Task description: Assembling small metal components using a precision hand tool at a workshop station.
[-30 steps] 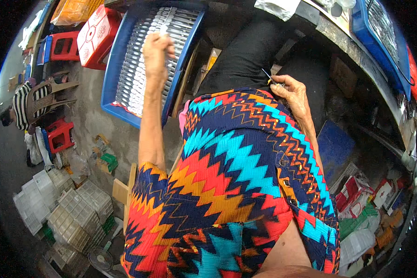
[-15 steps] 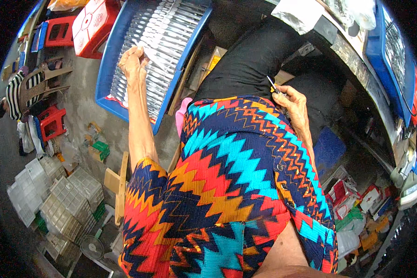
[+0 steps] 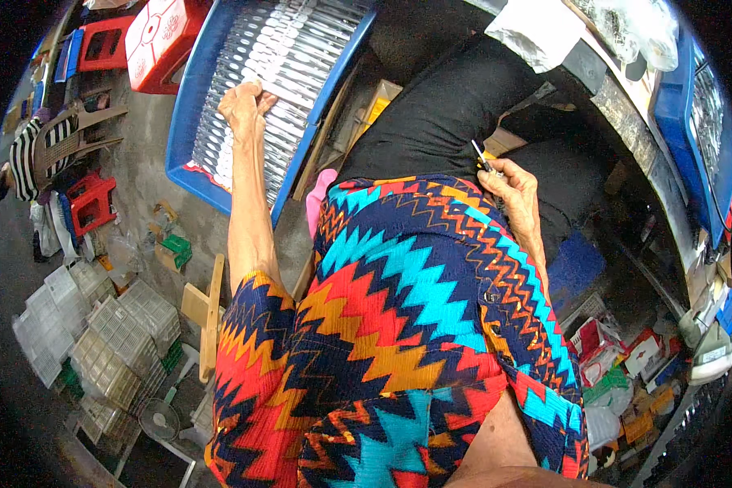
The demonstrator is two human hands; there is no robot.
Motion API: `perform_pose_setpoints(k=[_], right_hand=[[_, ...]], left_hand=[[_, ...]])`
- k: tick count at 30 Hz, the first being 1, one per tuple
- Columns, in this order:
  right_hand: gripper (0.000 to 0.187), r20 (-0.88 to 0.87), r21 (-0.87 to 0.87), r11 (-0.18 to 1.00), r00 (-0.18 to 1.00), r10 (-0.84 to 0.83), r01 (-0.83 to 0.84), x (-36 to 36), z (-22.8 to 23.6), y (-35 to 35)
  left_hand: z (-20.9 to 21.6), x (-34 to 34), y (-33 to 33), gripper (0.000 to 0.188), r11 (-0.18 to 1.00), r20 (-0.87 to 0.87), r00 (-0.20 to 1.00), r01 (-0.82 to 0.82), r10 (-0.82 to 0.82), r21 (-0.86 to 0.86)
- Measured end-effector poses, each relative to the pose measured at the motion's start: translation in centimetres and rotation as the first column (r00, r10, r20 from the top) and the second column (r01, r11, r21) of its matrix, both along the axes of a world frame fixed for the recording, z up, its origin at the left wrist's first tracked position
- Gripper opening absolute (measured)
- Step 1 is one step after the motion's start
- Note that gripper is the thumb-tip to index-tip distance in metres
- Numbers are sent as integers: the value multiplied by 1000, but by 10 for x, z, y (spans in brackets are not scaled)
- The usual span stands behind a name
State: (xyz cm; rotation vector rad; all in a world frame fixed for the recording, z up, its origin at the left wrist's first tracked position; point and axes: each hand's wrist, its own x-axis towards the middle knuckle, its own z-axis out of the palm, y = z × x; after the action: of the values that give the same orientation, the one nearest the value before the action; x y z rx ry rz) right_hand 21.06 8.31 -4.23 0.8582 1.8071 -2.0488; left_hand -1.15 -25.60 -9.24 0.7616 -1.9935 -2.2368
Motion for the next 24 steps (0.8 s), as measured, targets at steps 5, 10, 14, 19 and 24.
perform_pose_setpoints(k=[5,10,14,19,24], right_hand=[[23,0,20,1000,1000,14,-14,1,-3,0],[24,20,13,1000,1000,-1,1,-1,0,1],[25,22,17,1000,999,23,-23,0,-1,2],[26,-2,71,997,999,38,-38,0,-2,1],[25,31,107,992,997,65,-68,1,-3,1]], left_hand=[[2,0,4,8,997,50,998,-29,33,-70],[1,3,4,7,995,63,995,75,-72,-60],[-13,2,1,6,987,65,995,84,-76,-135],[-20,4,-2,9,972,26,990,142,-140,-186],[-19,9,3,13,964,52,994,109,-99,-242]])
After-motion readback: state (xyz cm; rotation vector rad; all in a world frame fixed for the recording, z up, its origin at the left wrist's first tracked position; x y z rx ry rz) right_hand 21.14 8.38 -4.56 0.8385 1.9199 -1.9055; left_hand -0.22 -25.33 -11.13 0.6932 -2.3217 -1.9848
